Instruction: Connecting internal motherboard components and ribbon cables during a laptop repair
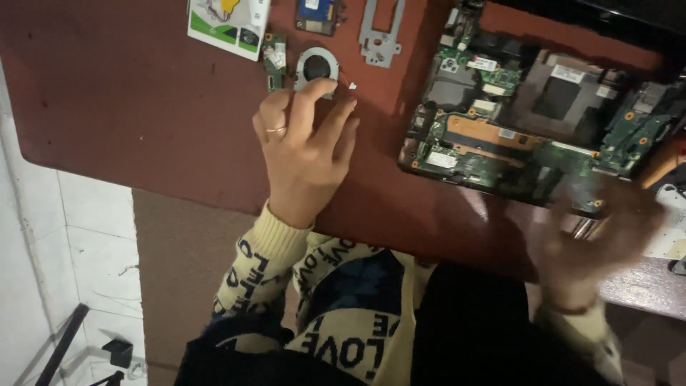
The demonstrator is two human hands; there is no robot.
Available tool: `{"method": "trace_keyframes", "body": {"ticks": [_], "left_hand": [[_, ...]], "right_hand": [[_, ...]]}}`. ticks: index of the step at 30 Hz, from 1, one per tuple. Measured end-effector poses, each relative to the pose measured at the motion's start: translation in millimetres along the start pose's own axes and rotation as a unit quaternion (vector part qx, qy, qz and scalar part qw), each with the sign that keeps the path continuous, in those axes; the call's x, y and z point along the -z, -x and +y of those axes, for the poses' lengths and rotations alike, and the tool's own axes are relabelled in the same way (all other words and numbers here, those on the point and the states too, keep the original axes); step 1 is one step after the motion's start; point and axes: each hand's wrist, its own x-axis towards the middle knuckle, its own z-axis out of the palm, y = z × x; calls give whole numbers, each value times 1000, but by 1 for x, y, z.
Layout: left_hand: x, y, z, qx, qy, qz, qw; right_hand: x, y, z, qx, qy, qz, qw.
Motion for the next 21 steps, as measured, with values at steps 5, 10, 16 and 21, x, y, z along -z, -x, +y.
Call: {"method": "trace_keyframes", "body": {"ticks": [5, 10, 16, 21], "left_hand": [[-7, -5, 8, -10, -27, 12, 1000], [-7, -12, 17, -30, -37, 20, 999], [17, -33, 49, -41, 135, 9, 990], [-2, -44, 80, -44, 469, -14, 882]], "right_hand": [[55, 57, 45, -207, 173, -70, 961], [59, 24, 42, -296, 23, -116, 948], [50, 14, 51, -334, 19, -148, 931], [69, 13, 74, -450, -45, -199, 869]]}}
